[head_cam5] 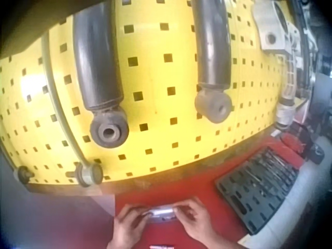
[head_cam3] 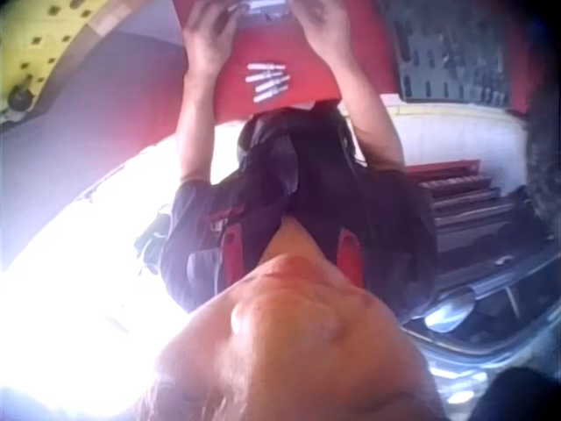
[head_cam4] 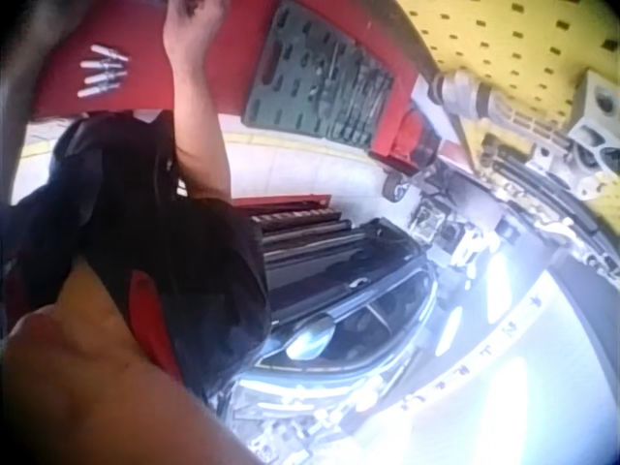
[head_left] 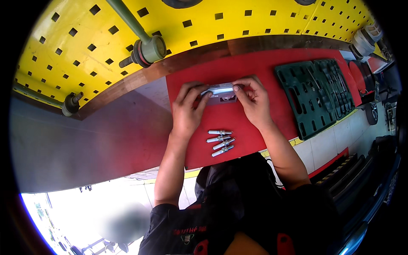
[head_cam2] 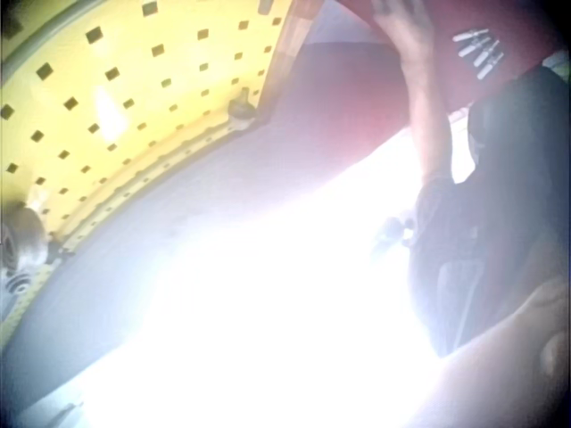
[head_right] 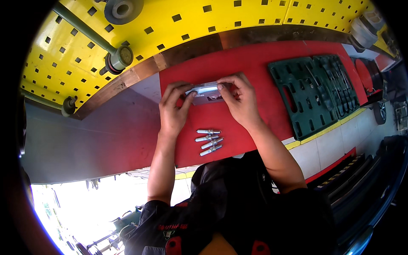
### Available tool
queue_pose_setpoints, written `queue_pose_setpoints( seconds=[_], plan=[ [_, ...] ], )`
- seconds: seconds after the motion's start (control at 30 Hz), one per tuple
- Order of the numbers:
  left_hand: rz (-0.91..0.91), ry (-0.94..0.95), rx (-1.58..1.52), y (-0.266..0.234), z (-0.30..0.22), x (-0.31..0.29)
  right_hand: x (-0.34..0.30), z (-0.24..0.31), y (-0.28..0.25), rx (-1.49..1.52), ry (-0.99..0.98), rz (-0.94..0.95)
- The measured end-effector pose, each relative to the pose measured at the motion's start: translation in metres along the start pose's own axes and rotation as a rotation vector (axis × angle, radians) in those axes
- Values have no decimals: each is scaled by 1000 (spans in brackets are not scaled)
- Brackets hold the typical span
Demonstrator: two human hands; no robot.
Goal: The person unpacks several small boxes containing spark plugs on a red workbench, removes each spark plug, and places them in a larger box. The person briefly walks to a car with an open hood and returns to continue unpacking.
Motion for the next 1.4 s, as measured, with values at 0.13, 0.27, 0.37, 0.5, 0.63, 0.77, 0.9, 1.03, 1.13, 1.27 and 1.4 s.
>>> queue_pose_setpoints(
  seconds=[0.13, 0.27, 0.37, 0.5, 0.63, 0.77, 0.9, 1.03, 1.13, 1.27, 1.4],
  plan=[
    [73, 86, 97, -2, -10, 12, -1, -1, -1, 11, -13, 5],
    [142, 68, 65, 0, -13, 20, 0, -1, -2, -1, 3, 5],
    [177, 60, 41, 1, -13, 20, -1, 0, -2, 5, -8, 1],
    [125, 87, -101, 2, -6, 16, -2, -4, -2, 27, 6, 2],
    [78, 140, -100, 2, 1, 5, -2, -4, -1, 39, 11, 7],
    [102, 237, 22, 0, -6, 1, -4, -1, -3, -29, -13, -12],
    [101, 288, 29, 4, -8, 7, -4, 10, -3, -160, -108, -33],
    [118, 163, -84, 9, -7, 3, -5, 10, -6, -240, -193, -17],
    [144, 175, -110, 12, -8, 2, -8, 14, -5, -248, -246, -21],
    [155, 205, -105, 13, -5, -1, -9, 19, -7, -223, -242, 25],
    [113, 210, -117, 15, -2, -2, -9, 22, -5, -261, -232, 36]
  ],
)
Point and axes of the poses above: each hand's wrist, its own x-axis towards the middle knuckle, its own y-axis out of the palm, z = x × y, the point moved 7 cm from there along x, towards the middle knuckle, and after that the axes turned 7 degrees about y, right-handed, at the moved point
